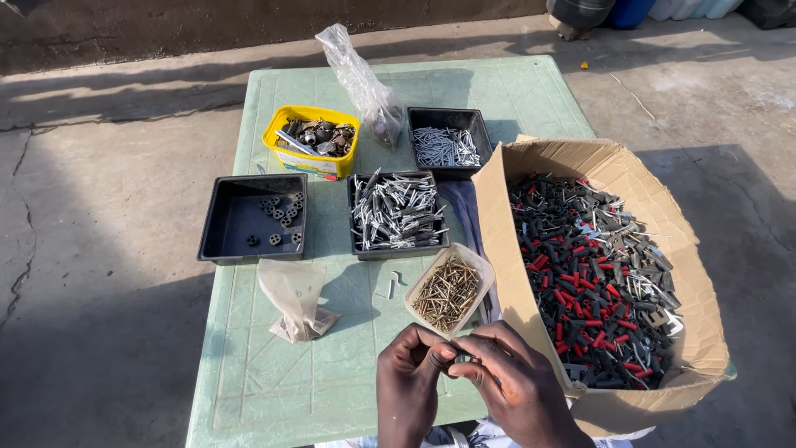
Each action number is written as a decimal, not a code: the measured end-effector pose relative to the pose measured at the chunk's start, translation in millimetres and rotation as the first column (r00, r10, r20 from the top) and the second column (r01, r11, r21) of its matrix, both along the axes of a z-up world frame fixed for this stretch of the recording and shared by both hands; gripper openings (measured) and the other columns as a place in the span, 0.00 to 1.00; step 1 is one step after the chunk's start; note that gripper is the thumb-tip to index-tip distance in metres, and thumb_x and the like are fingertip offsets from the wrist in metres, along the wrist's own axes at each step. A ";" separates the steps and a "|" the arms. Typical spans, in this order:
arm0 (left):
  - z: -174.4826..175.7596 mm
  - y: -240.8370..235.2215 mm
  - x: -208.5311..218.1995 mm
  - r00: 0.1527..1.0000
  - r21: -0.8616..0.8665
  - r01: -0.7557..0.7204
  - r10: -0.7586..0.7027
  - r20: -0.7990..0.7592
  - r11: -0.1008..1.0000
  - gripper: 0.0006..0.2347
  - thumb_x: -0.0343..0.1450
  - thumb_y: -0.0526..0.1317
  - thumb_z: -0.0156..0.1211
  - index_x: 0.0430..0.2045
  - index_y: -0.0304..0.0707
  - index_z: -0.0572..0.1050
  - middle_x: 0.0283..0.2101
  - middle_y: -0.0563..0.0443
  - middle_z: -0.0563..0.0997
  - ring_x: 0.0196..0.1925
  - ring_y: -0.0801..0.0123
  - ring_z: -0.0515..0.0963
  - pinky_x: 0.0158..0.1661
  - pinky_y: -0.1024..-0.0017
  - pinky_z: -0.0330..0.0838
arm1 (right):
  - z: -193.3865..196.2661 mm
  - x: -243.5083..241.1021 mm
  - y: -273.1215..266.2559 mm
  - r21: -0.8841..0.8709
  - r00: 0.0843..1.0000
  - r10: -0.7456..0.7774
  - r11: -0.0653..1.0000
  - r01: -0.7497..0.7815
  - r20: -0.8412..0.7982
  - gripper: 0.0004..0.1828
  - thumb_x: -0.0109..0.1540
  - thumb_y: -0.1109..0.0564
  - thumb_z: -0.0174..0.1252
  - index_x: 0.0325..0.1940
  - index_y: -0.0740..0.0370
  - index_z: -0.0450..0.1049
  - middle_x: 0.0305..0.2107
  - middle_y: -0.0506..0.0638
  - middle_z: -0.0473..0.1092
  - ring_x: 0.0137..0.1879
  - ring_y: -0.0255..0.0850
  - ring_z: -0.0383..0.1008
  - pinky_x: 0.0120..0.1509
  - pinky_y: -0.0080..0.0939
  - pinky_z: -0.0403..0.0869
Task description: Assembling screws and plastic wall plugs by hand
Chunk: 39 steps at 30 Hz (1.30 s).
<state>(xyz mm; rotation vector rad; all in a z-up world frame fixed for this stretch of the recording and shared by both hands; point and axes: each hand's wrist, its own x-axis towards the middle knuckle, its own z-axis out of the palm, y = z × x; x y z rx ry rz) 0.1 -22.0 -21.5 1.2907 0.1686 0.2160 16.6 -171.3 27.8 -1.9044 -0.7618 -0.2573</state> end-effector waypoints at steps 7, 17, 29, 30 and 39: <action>21.4 5.4 3.5 0.981 0.380 -0.131 0.175 -0.082 0.916 0.08 0.75 0.45 0.54 0.27 0.46 0.72 0.17 0.57 0.81 0.19 0.74 0.79 0.27 0.72 0.76 | 6.0 -4.3 -12.5 -0.143 0.939 -0.341 0.933 0.331 -0.048 0.13 0.60 0.56 0.65 0.49 0.53 0.78 0.32 0.41 0.81 0.28 0.32 0.77 0.34 0.32 0.75; 3.1 19.8 64.3 0.928 0.688 0.078 0.199 -0.314 0.721 0.11 0.73 0.52 0.53 0.33 0.53 0.81 0.24 0.61 0.86 0.26 0.69 0.81 0.32 0.68 0.70 | 29.7 18.1 -82.8 -0.100 0.805 -0.583 0.812 0.575 -0.107 0.15 0.59 0.54 0.65 0.49 0.56 0.82 0.34 0.46 0.78 0.34 0.32 0.73 0.35 0.31 0.72; -7.5 29.1 29.0 0.957 0.483 -0.119 0.230 -0.176 0.868 0.12 0.73 0.47 0.55 0.36 0.47 0.86 0.19 0.57 0.81 0.16 0.75 0.77 0.26 0.79 0.70 | 44.8 90.3 -137.3 -0.785 0.768 -0.629 0.533 0.316 -0.118 0.17 0.60 0.33 0.59 0.38 0.43 0.79 0.20 0.44 0.72 0.26 0.40 0.69 0.37 0.40 0.65; -5.4 30.1 26.1 0.955 0.467 -0.142 0.245 -0.167 0.873 0.13 0.73 0.48 0.55 0.35 0.47 0.86 0.19 0.58 0.81 0.16 0.75 0.77 0.24 0.80 0.68 | 50.7 93.6 -133.3 -0.803 0.756 -0.634 0.531 0.272 -0.163 0.19 0.59 0.29 0.59 0.37 0.41 0.81 0.11 0.46 0.64 0.20 0.36 0.61 0.33 0.38 0.61; -3.5 17.2 18.8 0.947 0.416 -0.200 0.284 -0.152 0.887 0.13 0.72 0.48 0.56 0.34 0.45 0.88 0.16 0.54 0.80 0.14 0.73 0.75 0.24 0.79 0.71 | -33.1 228.9 -139.3 -0.865 0.977 -0.212 0.492 0.096 -0.013 0.15 0.63 0.63 0.54 0.49 0.49 0.81 0.37 0.48 0.69 0.38 0.51 0.75 0.36 0.57 0.71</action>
